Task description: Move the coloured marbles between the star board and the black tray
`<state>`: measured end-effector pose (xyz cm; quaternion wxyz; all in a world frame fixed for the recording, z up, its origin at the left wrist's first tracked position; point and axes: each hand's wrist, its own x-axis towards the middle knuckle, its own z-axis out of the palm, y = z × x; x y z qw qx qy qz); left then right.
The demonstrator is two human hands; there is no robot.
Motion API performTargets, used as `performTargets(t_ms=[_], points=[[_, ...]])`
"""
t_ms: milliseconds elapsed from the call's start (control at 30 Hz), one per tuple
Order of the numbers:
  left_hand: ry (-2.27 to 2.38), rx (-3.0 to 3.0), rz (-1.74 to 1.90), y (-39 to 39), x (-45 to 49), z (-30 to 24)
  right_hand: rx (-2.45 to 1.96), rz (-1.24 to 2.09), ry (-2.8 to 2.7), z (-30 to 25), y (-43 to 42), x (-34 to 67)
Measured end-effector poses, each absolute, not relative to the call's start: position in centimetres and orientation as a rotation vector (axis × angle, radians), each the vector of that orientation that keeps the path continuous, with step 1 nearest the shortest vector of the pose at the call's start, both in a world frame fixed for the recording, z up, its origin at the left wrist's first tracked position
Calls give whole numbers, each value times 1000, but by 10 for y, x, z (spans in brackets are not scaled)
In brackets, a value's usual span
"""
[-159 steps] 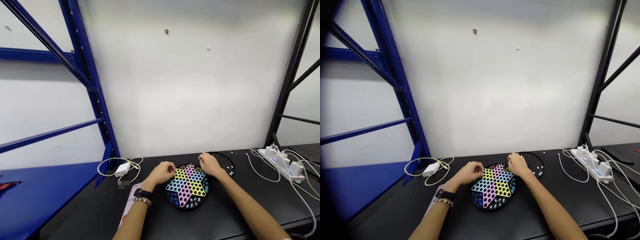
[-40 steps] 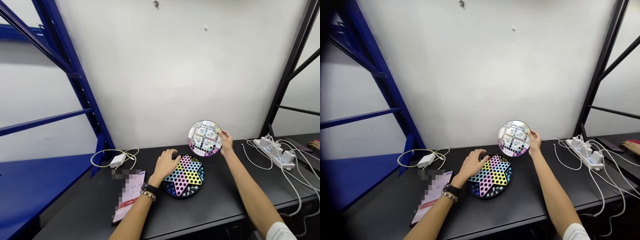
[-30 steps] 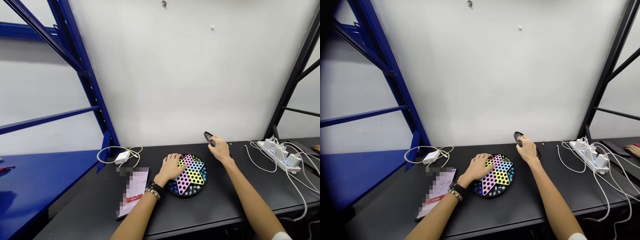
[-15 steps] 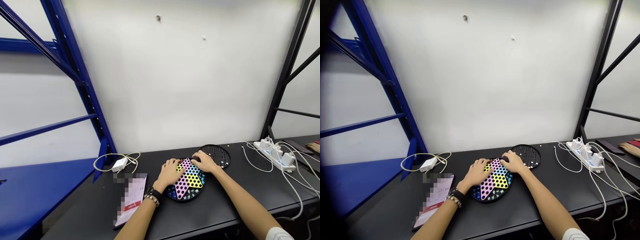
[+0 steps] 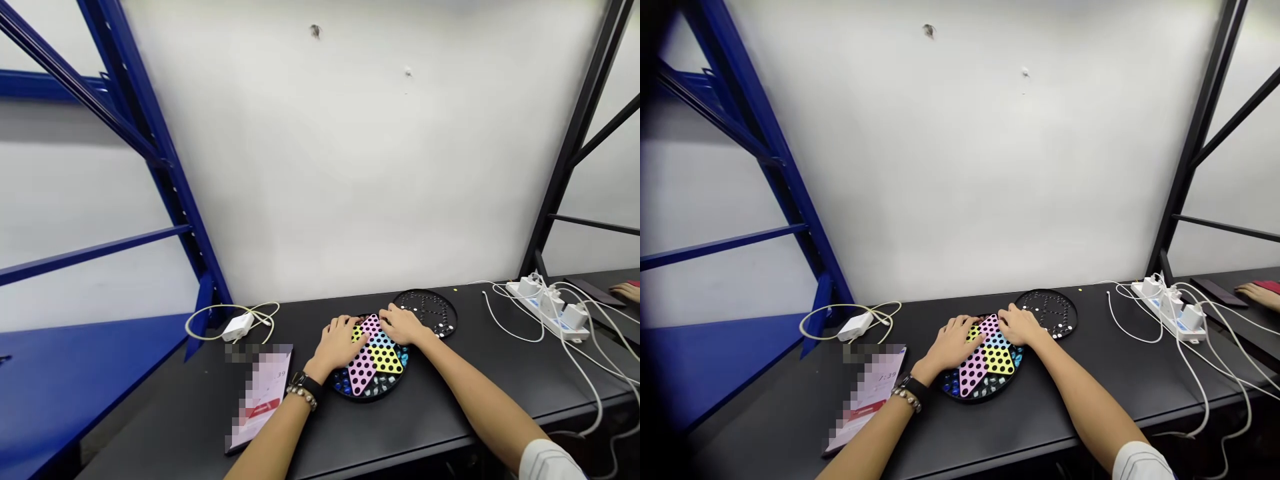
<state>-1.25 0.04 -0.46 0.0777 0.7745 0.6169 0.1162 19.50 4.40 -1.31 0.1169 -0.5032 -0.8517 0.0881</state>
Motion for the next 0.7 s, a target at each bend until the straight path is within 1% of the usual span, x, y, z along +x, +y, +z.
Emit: performTargets(t_ms=[700], points=[[1870,2384,288,3,-14,-9,-1565,133,-2447,-14,46,191]])
